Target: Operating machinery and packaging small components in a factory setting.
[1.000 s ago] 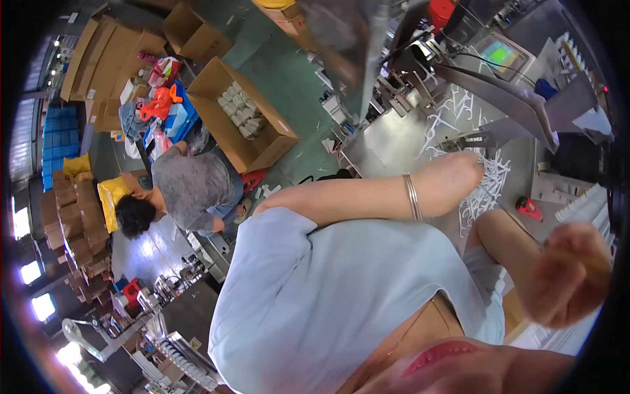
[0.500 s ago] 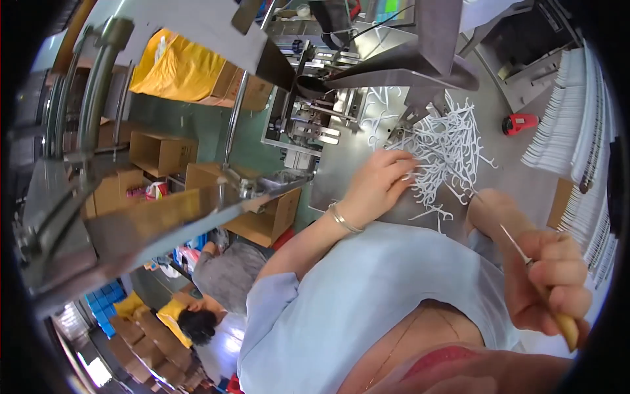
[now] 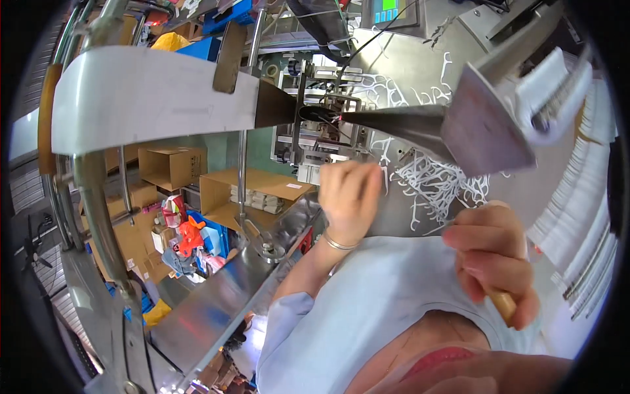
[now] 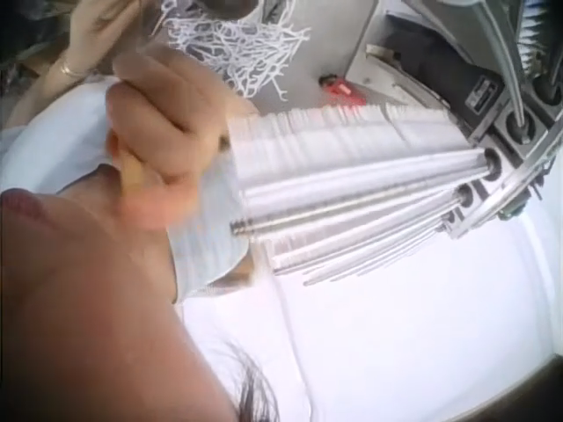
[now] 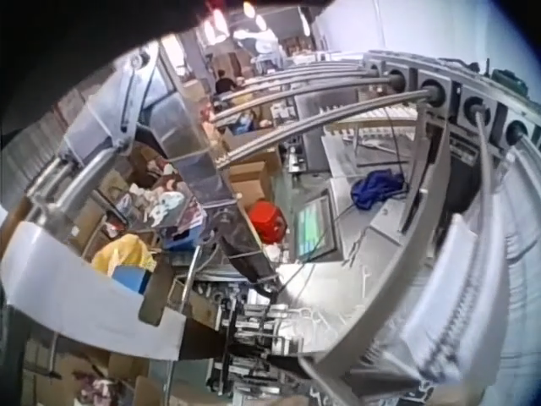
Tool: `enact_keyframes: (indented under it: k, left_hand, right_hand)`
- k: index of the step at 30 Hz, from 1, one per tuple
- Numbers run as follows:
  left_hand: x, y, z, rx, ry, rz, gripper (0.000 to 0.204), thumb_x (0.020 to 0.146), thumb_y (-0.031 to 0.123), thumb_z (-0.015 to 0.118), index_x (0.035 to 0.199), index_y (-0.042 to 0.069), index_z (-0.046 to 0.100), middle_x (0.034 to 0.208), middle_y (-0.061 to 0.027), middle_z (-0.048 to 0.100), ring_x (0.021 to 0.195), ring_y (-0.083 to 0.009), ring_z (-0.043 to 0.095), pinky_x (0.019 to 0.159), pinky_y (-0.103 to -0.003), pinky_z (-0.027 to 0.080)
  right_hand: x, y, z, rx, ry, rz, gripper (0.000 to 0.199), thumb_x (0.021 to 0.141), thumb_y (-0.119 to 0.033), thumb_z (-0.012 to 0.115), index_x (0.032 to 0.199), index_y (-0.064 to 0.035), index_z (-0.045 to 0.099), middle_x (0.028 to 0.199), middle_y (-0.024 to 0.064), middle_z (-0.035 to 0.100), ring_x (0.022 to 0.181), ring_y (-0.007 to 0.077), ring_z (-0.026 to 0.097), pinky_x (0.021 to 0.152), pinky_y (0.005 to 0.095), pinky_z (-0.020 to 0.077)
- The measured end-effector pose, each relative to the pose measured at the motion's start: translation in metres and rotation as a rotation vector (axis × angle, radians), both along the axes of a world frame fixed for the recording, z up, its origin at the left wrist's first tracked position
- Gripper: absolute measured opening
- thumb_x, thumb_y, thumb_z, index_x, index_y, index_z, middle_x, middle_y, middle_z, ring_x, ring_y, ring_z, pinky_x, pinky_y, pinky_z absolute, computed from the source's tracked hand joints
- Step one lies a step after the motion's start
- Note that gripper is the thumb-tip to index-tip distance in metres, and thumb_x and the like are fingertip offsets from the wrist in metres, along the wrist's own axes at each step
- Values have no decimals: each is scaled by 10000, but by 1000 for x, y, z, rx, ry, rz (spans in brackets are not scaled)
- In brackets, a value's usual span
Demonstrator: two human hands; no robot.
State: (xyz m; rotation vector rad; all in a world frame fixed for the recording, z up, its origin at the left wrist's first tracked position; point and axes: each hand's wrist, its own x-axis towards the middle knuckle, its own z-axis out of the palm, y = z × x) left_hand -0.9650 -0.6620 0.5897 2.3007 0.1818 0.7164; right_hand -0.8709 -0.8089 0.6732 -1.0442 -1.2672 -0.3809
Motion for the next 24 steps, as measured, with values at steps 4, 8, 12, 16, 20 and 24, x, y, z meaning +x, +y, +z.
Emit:
enact_keyframes:
  k: [4, 8, 12, 16, 20, 24]
  left_hand:
    - [17, 8, 13, -26, 7, 315, 195, 691, 53, 693, 870, 40, 616, 803, -77, 518, 777, -245, 481, 687, -335, 393]
    - [26, 16, 11, 12, 97, 449, 250, 690, 72, 702, 921, 55, 607, 849, -76, 514, 821, -247, 459, 752, -350, 361]
    - [36, 25, 3, 171, 178, 508, 280, 720, 130, 689, 975, 72, 591, 888, -94, 503, 858, -248, 438, 783, -370, 337]
    - [37, 27, 14, 163, 444, 479, 310, 744, 193, 670, 1023, 90, 583, 915, -116, 500, 925, -280, 435, 809, -389, 345]
    - [24, 23, 11, 105, 358, 438, 327, 748, 184, 658, 1043, 73, 572, 935, -131, 505, 951, -305, 437, 821, -400, 348]
    - [9, 13, 6, 53, 261, 390, 344, 751, 175, 646, 1063, 56, 560, 956, -146, 510, 976, -330, 439, 833, -411, 351]
  right_hand:
    - [9, 31, -12, 65, -138, -144, 352, 804, -1, 499, 1112, -38, 332, 829, 202, 507, 628, 314, 576, 424, 358, 466]
    - [21, 55, -19, -57, -188, -71, 411, 701, 116, 533, 1026, 24, 299, 828, 253, 502, 643, 352, 581, 461, 410, 501]
    - [23, 78, -16, -133, -187, -92, 435, 660, 132, 560, 1014, 42, 323, 825, 253, 505, 660, 355, 578, 509, 416, 516]
    - [17, 99, -10, -211, -128, -184, 450, 630, 111, 598, 1022, 51, 387, 820, 227, 516, 689, 351, 574, 570, 407, 526]
    - [12, 114, -4, -350, -140, -265, 444, 618, 75, 607, 1028, 51, 437, 822, 189, 529, 695, 313, 572, 604, 368, 525]
    - [16, 120, 9, -505, -106, -265, 458, 628, 35, 598, 1059, 43, 444, 810, 138, 519, 661, 259, 552, 597, 322, 504]
